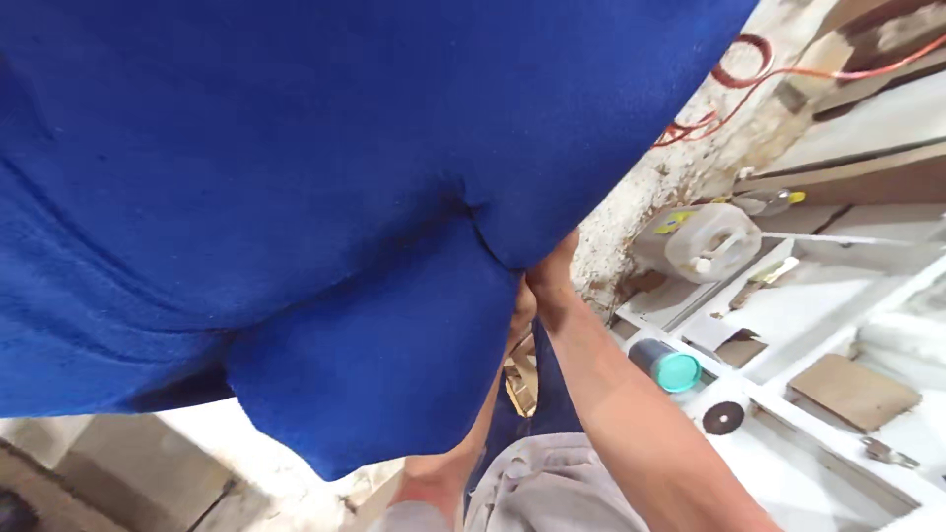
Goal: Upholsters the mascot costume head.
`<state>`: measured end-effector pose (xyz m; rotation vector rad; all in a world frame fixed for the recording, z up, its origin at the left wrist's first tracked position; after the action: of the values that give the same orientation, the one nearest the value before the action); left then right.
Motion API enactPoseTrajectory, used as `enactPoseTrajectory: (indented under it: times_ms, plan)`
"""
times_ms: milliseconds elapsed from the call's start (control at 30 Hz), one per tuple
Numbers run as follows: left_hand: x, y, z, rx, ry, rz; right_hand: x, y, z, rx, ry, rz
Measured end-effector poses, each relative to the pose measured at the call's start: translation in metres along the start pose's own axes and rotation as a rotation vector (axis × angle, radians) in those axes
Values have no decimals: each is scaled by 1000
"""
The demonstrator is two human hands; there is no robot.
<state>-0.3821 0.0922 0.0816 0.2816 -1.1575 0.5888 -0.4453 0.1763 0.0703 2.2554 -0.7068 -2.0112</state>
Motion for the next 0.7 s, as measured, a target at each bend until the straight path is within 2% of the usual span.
enactPoseTrajectory:
  times_ms: [33,67,100,167,233,267,300,367,433,500,567,633,700]
  plan:
    - [-10,3,-4,-10,30,-31,0,-10,2,-3,17,-105]
    - [-16,7,-5,-48,-15,-83,-2,-26,4,-3,38,-220]
    - [-12,11,1,-67,-137,-100,-11,-44,3,-25,31,-353]
    - [-6,14,10,-114,-293,-68,-51,-79,-1,-101,-108,-579]
    - [-26,9,-2,-80,-235,-107,-112,-94,-1,-139,-316,-747]
    - [-21,12,2,-102,-326,-90,-147,-90,4,-146,-456,-809]
    - [-5,15,12,-119,-400,-44,-182,-78,11,-159,-598,-870]
    - [20,21,30,-89,-395,-46,-238,-45,30,-192,-831,-1011]
    - [40,18,35,-107,-399,90,-269,-6,54,-229,-961,-1184]
    - [20,10,23,-222,-434,215,-279,32,93,-265,-976,-1351]
    - [-34,6,-4,-293,-232,206,-283,58,147,-339,-886,-1512]
    - [-47,4,-9,-436,-315,319,-279,85,184,-521,-831,-1559]
    - [-34,6,-12,-409,-428,387,-258,122,181,-784,-940,-1509]
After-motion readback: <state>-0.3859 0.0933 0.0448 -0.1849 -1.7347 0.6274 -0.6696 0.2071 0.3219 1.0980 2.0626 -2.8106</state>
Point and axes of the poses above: each hand's wrist, its own z-axis towards the middle knuckle, its own y-axis out of the palm, x = y × z, the point moved 6 cm from there along z, towards the middle knuckle, and after that the axes turned 1 degree about -z, right-handed, at the moved point
